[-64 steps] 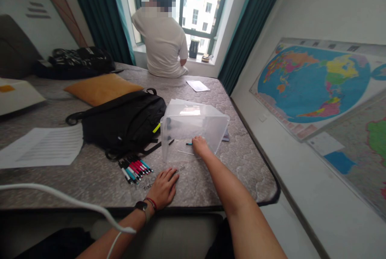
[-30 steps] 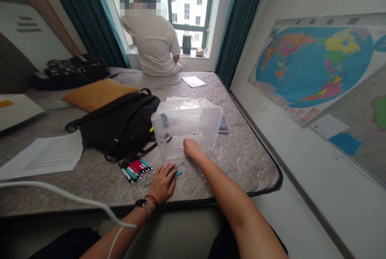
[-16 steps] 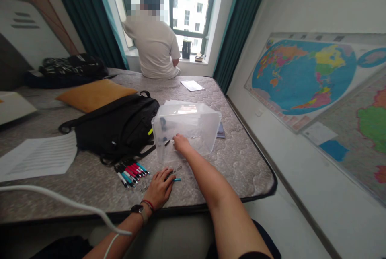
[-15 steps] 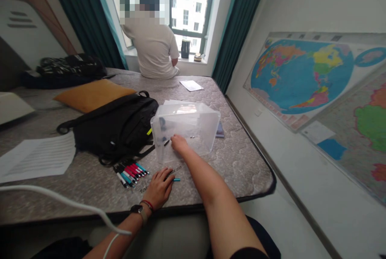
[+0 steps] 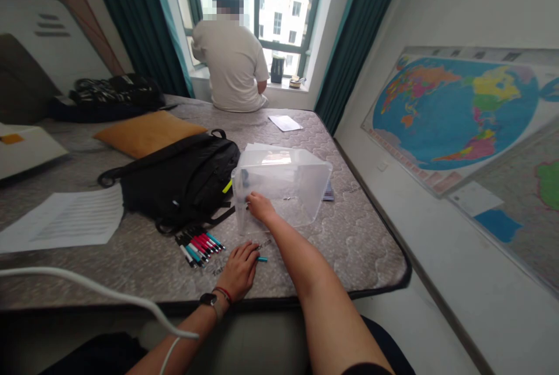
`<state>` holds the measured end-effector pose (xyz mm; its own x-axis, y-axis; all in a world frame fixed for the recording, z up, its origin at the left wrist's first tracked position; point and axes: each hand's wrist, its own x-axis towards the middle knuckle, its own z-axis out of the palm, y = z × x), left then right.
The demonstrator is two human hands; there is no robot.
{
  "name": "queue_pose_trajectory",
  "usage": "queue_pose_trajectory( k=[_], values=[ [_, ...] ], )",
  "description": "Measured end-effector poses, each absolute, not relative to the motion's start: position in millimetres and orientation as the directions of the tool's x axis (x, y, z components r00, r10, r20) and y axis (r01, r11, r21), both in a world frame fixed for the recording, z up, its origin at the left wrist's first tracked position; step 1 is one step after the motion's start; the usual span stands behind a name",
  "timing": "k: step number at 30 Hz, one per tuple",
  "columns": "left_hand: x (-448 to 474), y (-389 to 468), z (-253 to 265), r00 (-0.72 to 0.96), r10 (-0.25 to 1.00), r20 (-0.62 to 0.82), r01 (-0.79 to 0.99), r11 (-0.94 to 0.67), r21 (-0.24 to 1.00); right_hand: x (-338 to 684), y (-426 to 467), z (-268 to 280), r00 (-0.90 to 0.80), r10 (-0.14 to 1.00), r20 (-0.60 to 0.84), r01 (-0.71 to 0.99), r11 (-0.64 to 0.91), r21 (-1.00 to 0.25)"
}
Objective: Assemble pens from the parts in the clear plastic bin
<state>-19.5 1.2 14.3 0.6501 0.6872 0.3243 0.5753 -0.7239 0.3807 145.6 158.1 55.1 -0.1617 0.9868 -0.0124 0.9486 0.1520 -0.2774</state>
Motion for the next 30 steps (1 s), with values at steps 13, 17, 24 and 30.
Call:
queue_pose_trajectory(
  k=[13, 17, 24, 30],
  values=[
    [-21, 1, 13, 0.636, 0.695, 0.334, 0.565, -0.715, 0.412, 135, 169, 57, -0.102, 0.992, -0.07, 0.957, 0.078, -0.279],
    [-21, 1, 13, 0.64, 0.696, 0.326, 0.569, -0.714, 0.408, 126, 172, 53, -0.058, 0.993, -0.102, 0.96, 0.028, -0.278],
    [-22, 0, 18, 0.643, 0.697, 0.319, 0.566, -0.712, 0.415, 118, 174, 50, 0.003, 0.99, -0.14, 0.948, -0.048, -0.315],
    [-21, 1, 16, 0.64, 0.698, 0.322, 0.57, -0.712, 0.41, 117, 180, 50, 0.069, 0.979, -0.189, 0.917, -0.137, -0.375]
  ],
)
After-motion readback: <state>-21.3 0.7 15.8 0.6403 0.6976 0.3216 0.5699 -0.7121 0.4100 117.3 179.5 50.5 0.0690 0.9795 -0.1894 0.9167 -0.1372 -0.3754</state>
